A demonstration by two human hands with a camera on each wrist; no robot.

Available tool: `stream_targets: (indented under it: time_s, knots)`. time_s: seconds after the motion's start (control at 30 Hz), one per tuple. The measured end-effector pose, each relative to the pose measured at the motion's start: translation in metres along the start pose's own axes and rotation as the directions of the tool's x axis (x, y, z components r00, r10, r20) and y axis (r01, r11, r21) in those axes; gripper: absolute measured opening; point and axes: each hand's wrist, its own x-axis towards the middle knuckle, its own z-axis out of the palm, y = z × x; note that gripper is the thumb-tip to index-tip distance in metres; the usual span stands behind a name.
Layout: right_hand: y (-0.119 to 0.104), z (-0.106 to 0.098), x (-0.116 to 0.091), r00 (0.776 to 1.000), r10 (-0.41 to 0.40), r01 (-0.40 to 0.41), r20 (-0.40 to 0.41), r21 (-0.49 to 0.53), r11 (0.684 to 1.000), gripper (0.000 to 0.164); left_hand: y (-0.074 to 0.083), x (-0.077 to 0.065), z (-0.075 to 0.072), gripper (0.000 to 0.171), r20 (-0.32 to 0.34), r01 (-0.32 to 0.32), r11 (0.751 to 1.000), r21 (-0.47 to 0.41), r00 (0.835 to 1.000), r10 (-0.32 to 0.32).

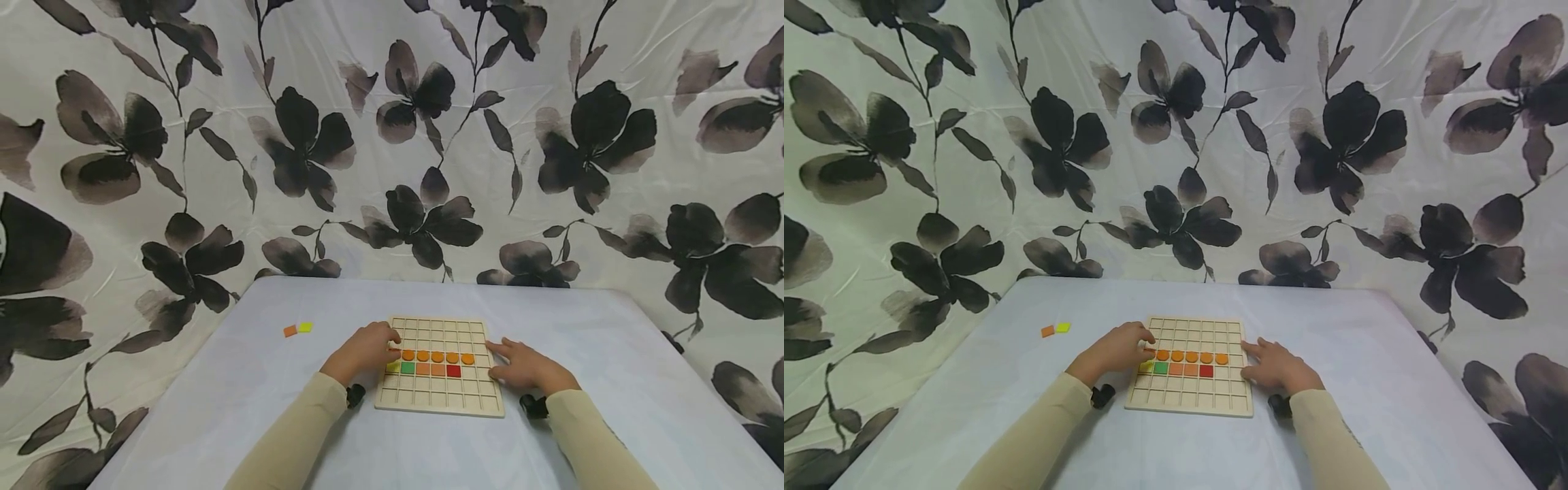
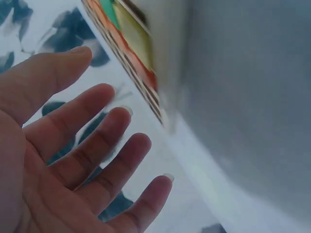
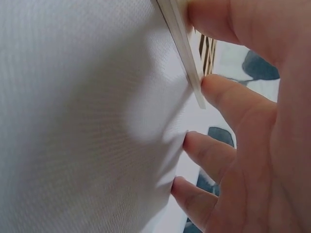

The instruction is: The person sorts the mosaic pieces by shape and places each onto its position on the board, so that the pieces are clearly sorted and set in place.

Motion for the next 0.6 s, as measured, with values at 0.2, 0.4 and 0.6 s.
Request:
stream_targets:
  time_s: [0.2, 0.4, 0.6]
  knots:
    - [0.0, 0.001, -0.001, 1.0, -0.011, 0.011, 0.018, -0.012, 1.0, 0.065, -0.026, -0.008, -0.007, 0.031, -0.029, 0.08, 0.996, 0.05, 0.996, -0.079]
    - [-0.001, -0.001, -0.002, 0.999, -0.024, 0.025, 0.034, -0.014, 1.0, 0.067, -0.055, -0.012, -0.016, 0.031, -0.065, 0.168, 0.981, 0.102, 0.985, -0.162]
    - [-0.001, -0.001, 0.001, 0.998, -0.036, 0.036, 0.042, -0.008, 0.999, 0.067, -0.08, -0.013, -0.022, 0.03, -0.082, 0.209, 0.971, 0.115, 0.976, -0.2]
